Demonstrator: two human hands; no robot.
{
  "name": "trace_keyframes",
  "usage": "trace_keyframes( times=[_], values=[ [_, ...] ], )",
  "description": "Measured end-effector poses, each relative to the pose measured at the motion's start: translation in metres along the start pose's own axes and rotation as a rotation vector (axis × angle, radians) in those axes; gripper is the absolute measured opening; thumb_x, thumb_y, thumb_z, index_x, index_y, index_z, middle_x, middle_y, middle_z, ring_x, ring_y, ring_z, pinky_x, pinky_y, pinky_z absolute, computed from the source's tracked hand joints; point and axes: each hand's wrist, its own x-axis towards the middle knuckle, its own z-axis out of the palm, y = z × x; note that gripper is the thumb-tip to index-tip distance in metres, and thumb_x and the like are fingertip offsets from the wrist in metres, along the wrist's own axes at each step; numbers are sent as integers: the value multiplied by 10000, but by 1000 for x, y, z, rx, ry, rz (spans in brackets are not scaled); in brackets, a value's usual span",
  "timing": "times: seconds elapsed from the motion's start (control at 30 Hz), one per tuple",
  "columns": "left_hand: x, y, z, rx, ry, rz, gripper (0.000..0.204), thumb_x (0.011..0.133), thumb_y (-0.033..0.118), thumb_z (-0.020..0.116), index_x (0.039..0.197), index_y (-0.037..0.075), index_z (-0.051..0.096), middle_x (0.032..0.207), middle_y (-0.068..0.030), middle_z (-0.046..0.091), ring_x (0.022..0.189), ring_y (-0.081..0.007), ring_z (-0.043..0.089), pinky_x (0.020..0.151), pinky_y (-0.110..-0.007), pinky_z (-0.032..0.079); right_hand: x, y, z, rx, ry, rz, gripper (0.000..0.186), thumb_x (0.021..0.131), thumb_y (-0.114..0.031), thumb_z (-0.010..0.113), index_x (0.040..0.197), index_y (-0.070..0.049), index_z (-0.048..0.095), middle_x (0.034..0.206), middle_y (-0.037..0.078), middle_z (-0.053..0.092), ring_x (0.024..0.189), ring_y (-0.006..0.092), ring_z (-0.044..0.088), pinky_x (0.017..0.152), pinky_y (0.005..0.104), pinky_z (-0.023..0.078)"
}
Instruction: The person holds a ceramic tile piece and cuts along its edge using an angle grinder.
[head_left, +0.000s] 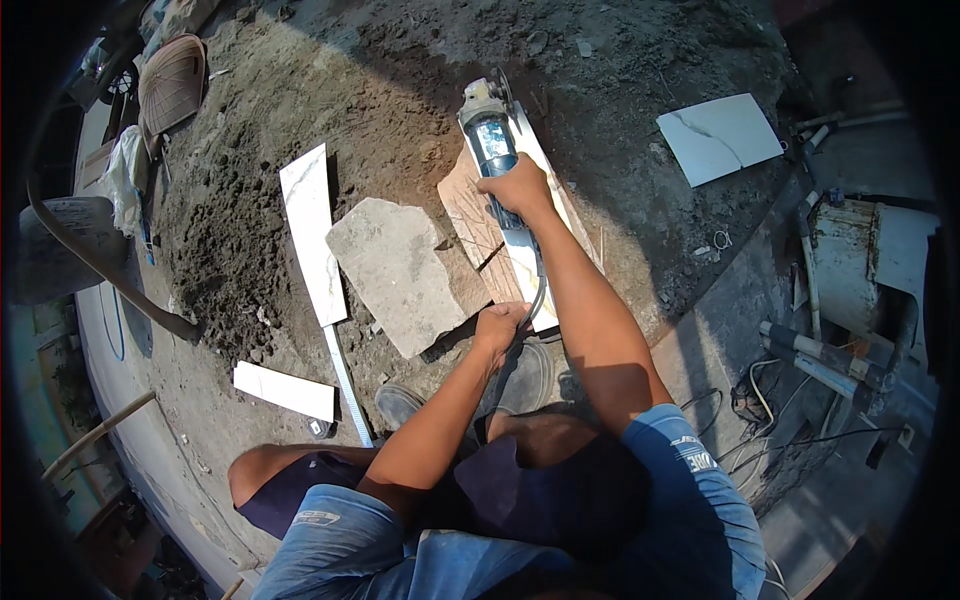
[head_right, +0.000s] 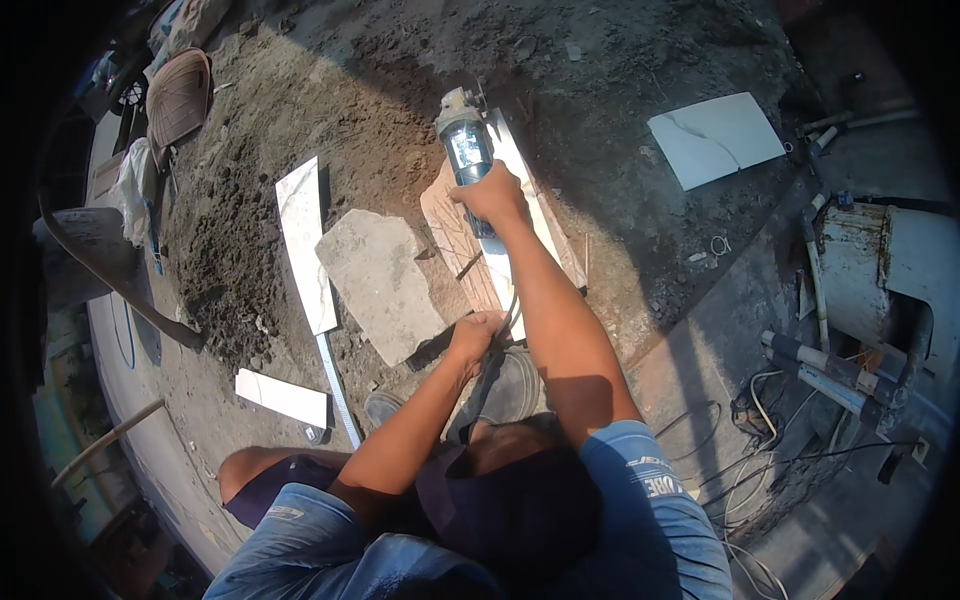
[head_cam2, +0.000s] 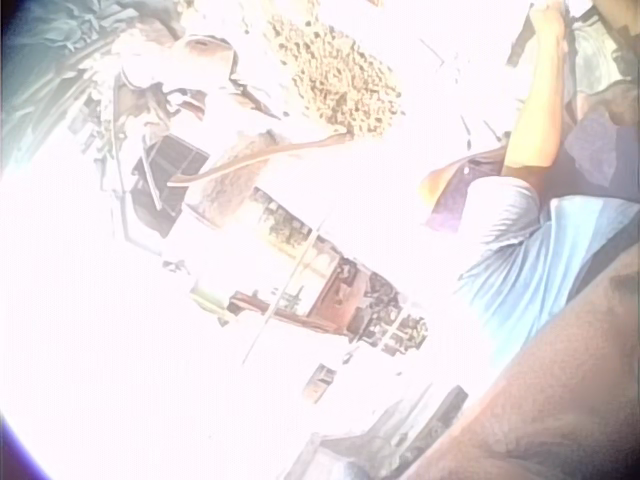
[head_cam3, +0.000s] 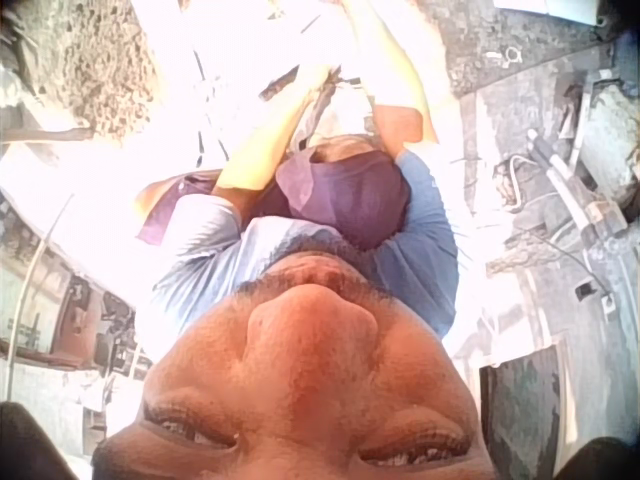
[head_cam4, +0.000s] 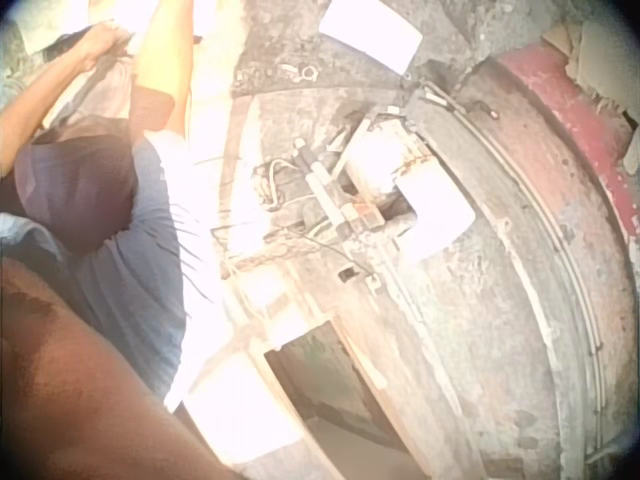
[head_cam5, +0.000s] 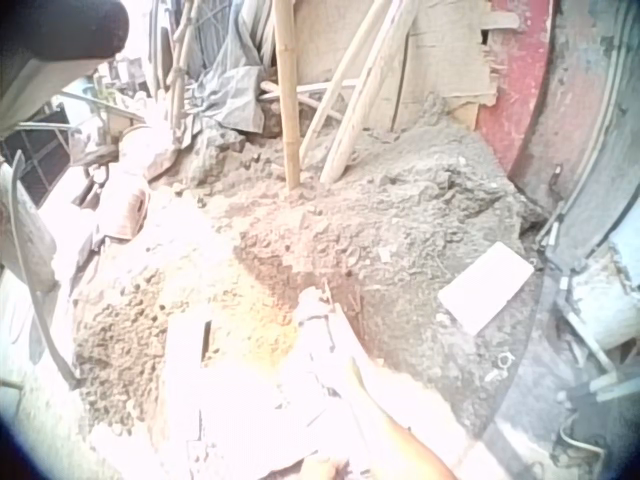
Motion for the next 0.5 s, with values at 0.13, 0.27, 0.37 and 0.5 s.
trace_keyframes(
  times=[0.13, 0.27, 0.37, 0.5],
  values=[
    [9, -4, -3, 15, -27, 31, 124, 913, 98, 675, 866, -14, 700, 735, -40, 666, 563, -98, 566, 536, -226, 445, 4, 1, 7, -8, 73, -31, 610, 567, -332, 834, 1041, -1, 635, 992, 180, 707, 862, 292, 700, 801, 371, 548],
    [10, -1, -1, 21, -88, 69, 113, 915, 71, 661, 849, -19, 672, 715, -46, 648, 555, -98, 556, 508, -230, 436, 8, 4, 8, -6, 67, -29, 616, 566, -335, 835, 1044, -2, 635, 997, 180, 707, 865, 291, 700, 804, 372, 547],
    [8, 1, 2, 19, -67, 73, 94, 920, 46, 644, 868, -32, 646, 694, -53, 631, 547, -103, 549, 497, -235, 435, 8, 3, 7, -8, 83, -29, 617, 568, -339, 835, 1046, -3, 636, 998, 179, 708, 868, 292, 700, 807, 373, 546],
    [8, 2, 2, 42, -48, 70, 88, 926, 32, 633, 924, -56, 634, 714, -64, 636, 549, -110, 553, 495, -239, 441, 6, -3, 2, -11, 29, 2, 657, 582, -341, 837, 1102, -4, 618, 1054, 185, 697, 940, 302, 691, 843, 380, 539]
  ],
)
